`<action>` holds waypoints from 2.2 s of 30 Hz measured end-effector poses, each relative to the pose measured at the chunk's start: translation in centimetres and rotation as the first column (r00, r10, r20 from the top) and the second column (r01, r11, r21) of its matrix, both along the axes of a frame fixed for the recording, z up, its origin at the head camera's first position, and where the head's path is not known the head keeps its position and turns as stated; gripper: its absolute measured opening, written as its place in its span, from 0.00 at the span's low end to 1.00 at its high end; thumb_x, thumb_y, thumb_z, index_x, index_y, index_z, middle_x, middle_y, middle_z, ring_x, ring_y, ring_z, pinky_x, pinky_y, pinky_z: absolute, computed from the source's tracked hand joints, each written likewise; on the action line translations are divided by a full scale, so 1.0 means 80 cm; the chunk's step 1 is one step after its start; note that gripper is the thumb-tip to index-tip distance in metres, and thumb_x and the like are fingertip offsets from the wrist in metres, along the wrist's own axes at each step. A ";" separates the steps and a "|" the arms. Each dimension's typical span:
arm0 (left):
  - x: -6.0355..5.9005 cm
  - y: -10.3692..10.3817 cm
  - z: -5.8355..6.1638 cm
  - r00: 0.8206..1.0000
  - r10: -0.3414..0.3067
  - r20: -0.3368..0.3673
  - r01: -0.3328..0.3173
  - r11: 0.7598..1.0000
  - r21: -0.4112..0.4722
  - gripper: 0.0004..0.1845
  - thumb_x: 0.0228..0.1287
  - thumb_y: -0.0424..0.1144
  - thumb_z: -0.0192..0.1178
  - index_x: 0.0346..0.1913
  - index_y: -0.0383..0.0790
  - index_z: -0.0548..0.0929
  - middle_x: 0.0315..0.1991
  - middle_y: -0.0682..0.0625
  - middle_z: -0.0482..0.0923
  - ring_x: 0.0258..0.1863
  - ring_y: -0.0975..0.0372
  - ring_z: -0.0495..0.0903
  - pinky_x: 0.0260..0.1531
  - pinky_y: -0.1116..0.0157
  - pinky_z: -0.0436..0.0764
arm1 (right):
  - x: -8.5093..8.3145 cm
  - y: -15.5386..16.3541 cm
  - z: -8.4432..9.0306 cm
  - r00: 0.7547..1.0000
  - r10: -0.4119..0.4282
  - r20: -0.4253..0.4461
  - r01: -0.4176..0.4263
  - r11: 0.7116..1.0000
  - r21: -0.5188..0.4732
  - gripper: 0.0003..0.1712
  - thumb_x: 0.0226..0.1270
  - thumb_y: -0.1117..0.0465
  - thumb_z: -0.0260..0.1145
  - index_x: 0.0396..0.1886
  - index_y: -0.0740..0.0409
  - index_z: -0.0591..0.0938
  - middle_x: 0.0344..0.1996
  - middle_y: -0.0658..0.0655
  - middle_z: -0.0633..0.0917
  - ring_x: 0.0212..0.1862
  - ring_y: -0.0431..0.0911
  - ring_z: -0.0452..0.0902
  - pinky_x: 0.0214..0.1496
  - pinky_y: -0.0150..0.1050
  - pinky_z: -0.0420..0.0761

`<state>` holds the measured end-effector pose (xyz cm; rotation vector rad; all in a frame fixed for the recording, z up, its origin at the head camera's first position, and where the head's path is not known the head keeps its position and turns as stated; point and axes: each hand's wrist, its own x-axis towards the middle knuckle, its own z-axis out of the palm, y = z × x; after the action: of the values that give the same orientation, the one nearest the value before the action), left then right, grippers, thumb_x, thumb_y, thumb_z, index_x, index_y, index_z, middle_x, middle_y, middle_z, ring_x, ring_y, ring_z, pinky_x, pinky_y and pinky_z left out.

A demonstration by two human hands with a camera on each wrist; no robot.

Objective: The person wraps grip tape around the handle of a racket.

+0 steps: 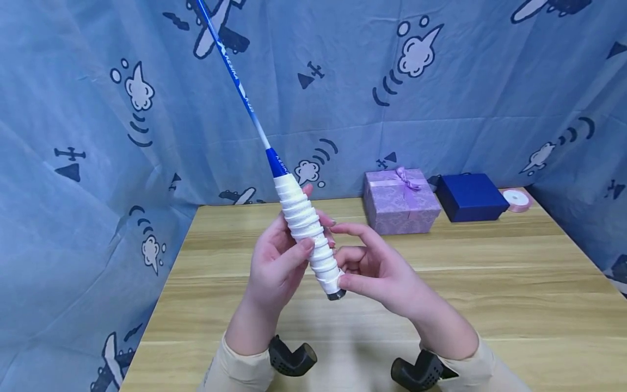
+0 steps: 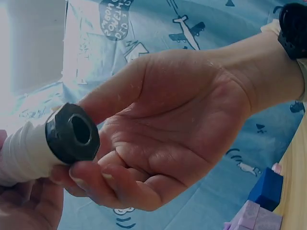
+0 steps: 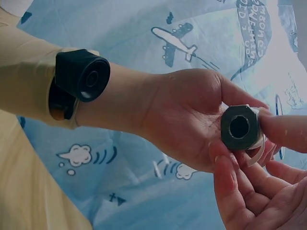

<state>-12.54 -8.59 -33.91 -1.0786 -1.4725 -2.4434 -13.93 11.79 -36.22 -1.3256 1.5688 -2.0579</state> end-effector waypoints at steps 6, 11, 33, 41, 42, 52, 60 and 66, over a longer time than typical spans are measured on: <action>0.000 -0.001 0.001 0.999 0.038 -0.001 -0.038 0.999 -0.016 0.37 0.71 0.23 0.46 0.81 0.32 0.51 0.56 0.47 0.77 0.49 0.59 0.79 0.56 0.66 0.82 | 0.000 -0.004 0.000 0.978 -0.207 -0.035 0.208 0.978 0.025 0.29 0.64 0.79 0.67 0.63 0.68 0.69 0.49 0.56 0.80 0.50 0.46 0.80 0.50 0.35 0.85; 0.000 -0.001 0.001 0.996 0.092 0.010 -0.092 0.995 -0.042 0.37 0.70 0.22 0.47 0.81 0.34 0.54 0.55 0.47 0.77 0.47 0.59 0.79 0.54 0.65 0.83 | 0.004 -0.007 0.003 0.922 -0.379 -0.083 0.386 0.917 0.103 0.18 0.57 0.79 0.73 0.45 0.69 0.77 0.43 0.53 0.79 0.46 0.48 0.78 0.49 0.35 0.84; -0.001 0.006 -0.001 0.975 0.220 -0.006 -0.220 0.974 -0.046 0.34 0.72 0.23 0.54 0.78 0.34 0.59 0.57 0.45 0.78 0.45 0.58 0.84 0.54 0.61 0.86 | 0.007 -0.008 0.000 0.893 -0.417 -0.172 0.441 0.886 0.142 0.16 0.59 0.78 0.73 0.46 0.67 0.82 0.41 0.61 0.87 0.44 0.44 0.86 0.51 0.37 0.87; 0.000 0.014 -0.005 0.954 0.299 0.018 -0.298 0.954 -0.039 0.32 0.71 0.24 0.59 0.75 0.33 0.63 0.58 0.38 0.76 0.45 0.57 0.84 0.56 0.60 0.85 | 0.007 -0.012 -0.002 0.898 -0.401 -0.181 0.427 0.894 0.138 0.21 0.57 0.79 0.74 0.49 0.68 0.78 0.42 0.62 0.82 0.43 0.44 0.83 0.49 0.35 0.86; 0.000 0.015 -0.005 0.953 0.303 0.024 -0.302 0.953 -0.036 0.32 0.71 0.24 0.60 0.74 0.33 0.63 0.58 0.38 0.76 0.45 0.57 0.84 0.56 0.60 0.85 | 0.007 -0.013 -0.002 0.902 -0.395 -0.173 0.419 0.898 0.137 0.21 0.58 0.79 0.73 0.49 0.68 0.77 0.42 0.61 0.82 0.43 0.44 0.83 0.48 0.35 0.86; 0.001 0.023 -0.004 0.909 0.405 0.093 -0.402 0.914 -0.051 0.31 0.65 0.21 0.62 0.69 0.36 0.67 0.56 0.40 0.78 0.45 0.55 0.85 0.55 0.57 0.86 | 0.001 -0.006 0.000 0.952 -0.295 -0.077 0.303 0.946 0.116 0.22 0.66 0.78 0.67 0.56 0.70 0.71 0.43 0.61 0.83 0.42 0.46 0.82 0.46 0.36 0.86; 0.001 0.033 -0.015 0.832 0.548 0.093 -0.535 0.835 -0.130 0.33 0.62 0.24 0.69 0.67 0.37 0.65 0.56 0.37 0.78 0.52 0.52 0.83 0.53 0.63 0.86 | 0.007 0.000 -0.001 0.890 -0.422 -0.176 0.453 0.865 0.218 0.25 0.63 0.74 0.72 0.58 0.63 0.76 0.44 0.58 0.84 0.45 0.45 0.82 0.49 0.33 0.84; 0.005 0.037 -0.026 0.781 0.620 0.073 -0.590 0.772 -0.236 0.38 0.59 0.29 0.74 0.67 0.39 0.63 0.53 0.40 0.80 0.47 0.53 0.83 0.45 0.66 0.85 | 0.014 0.007 -0.005 0.838 -0.492 -0.236 0.543 0.795 0.270 0.24 0.62 0.70 0.75 0.56 0.58 0.78 0.42 0.54 0.85 0.41 0.46 0.80 0.43 0.34 0.83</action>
<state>-12.11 -5.61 -35.95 -0.3351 -1.7895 -1.9631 -12.85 12.33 -36.66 -1.0223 2.4497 -1.8561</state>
